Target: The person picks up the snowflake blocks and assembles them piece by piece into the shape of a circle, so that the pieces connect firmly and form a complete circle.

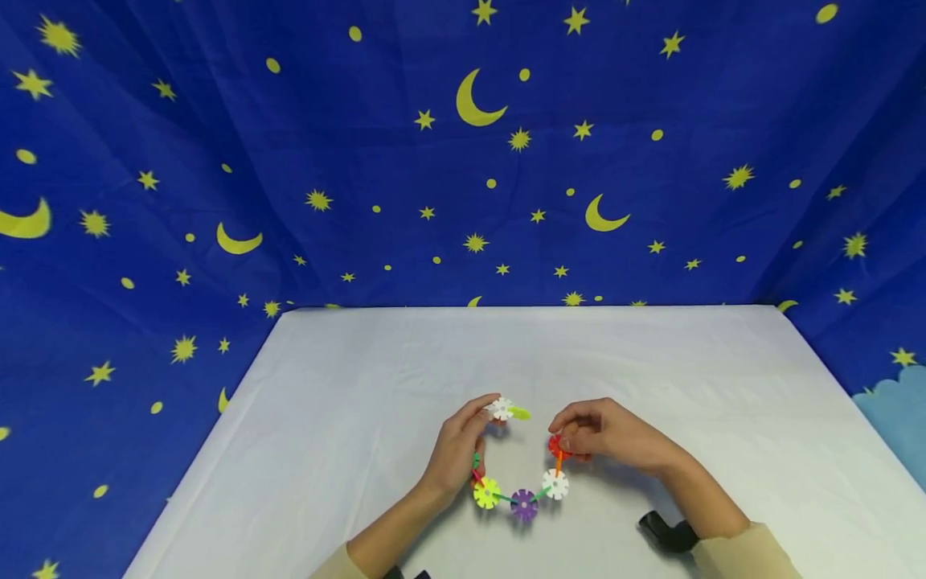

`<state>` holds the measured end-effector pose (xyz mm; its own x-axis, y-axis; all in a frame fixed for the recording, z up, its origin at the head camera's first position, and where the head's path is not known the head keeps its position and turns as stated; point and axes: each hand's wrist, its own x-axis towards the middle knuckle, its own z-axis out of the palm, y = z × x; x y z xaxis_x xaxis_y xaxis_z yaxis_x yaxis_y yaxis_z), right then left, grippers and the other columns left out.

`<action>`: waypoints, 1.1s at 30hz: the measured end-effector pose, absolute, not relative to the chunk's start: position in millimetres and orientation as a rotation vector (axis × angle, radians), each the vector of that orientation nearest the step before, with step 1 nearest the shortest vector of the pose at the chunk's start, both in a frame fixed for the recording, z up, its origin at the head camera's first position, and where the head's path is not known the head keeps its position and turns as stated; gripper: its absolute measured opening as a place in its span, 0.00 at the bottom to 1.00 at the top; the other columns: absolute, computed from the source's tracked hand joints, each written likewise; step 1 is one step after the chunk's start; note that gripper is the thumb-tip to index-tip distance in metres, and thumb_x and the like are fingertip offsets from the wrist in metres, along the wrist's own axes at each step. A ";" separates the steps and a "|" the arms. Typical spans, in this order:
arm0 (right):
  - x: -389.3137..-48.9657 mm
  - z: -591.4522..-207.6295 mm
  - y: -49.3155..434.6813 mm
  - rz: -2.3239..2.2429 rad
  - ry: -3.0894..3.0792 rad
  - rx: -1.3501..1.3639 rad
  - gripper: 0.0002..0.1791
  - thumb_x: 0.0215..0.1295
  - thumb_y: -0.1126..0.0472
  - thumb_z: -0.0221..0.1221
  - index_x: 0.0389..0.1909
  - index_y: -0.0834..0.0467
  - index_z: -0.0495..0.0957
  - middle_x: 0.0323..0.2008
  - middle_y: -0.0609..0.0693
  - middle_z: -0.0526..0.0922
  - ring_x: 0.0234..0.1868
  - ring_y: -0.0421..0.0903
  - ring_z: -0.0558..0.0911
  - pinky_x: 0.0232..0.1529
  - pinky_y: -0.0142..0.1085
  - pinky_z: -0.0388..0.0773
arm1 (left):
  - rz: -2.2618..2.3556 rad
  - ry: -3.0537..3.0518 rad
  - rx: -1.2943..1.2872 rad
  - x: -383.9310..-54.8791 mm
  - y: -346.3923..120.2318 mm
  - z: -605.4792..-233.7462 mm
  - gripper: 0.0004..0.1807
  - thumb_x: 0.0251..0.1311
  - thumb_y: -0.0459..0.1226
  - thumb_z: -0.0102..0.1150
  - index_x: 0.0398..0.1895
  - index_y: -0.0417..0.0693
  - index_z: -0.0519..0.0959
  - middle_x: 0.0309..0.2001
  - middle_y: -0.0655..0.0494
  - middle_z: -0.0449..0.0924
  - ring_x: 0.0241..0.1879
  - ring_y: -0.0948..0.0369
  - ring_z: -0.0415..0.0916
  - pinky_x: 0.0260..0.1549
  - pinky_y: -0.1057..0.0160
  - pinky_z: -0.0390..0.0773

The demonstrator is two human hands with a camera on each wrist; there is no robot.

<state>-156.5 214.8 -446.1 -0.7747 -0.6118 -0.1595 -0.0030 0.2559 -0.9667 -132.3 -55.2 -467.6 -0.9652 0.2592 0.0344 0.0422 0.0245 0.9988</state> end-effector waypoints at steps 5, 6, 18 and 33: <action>-155.8 -448.2 211.2 -1.670 1.979 -0.485 0.14 0.63 0.63 0.62 0.46 0.67 0.78 0.35 0.64 0.81 0.29 0.51 0.77 0.30 0.43 0.78 | 2.059 2.092 0.314 -131.7 -54.1 -465.7 0.19 0.75 0.36 0.40 0.64 0.47 0.72 0.45 0.40 0.79 0.09 0.63 0.63 0.06 0.66 0.65; -155.4 -448.5 210.0 -1.680 1.980 -0.476 0.14 0.63 0.63 0.62 0.46 0.67 0.78 0.35 0.64 0.81 0.30 0.52 0.78 0.30 0.44 0.78 | 2.055 2.082 0.316 -131.2 -53.8 -464.7 0.19 0.75 0.35 0.40 0.64 0.47 0.72 0.45 0.39 0.79 0.09 0.63 0.63 0.06 0.67 0.65; -149.7 -443.6 194.6 -1.685 2.063 -0.428 0.16 0.62 0.59 0.64 0.45 0.66 0.78 0.35 0.61 0.83 0.31 0.57 0.80 0.31 0.45 0.79 | 2.028 2.078 0.359 -119.3 -52.3 -434.6 0.18 0.73 0.32 0.41 0.61 0.45 0.74 0.44 0.36 0.78 0.10 0.64 0.62 0.08 0.68 0.66; -146.1 -444.0 190.7 -1.658 2.102 -0.542 0.10 0.64 0.62 0.62 0.42 0.64 0.80 0.34 0.57 0.84 0.30 0.61 0.80 0.30 0.45 0.79 | 1.955 2.115 0.417 -118.1 -53.4 -432.6 0.18 0.74 0.33 0.39 0.58 0.46 0.76 0.13 0.52 0.60 0.08 0.67 0.56 0.07 0.70 0.62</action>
<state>-146.1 190.7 -444.0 -0.8418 -0.5345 -0.0757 -0.0508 0.2181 -0.9746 -118.1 -53.4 -432.6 -0.9328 0.3596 0.0230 0.0512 0.0691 0.9963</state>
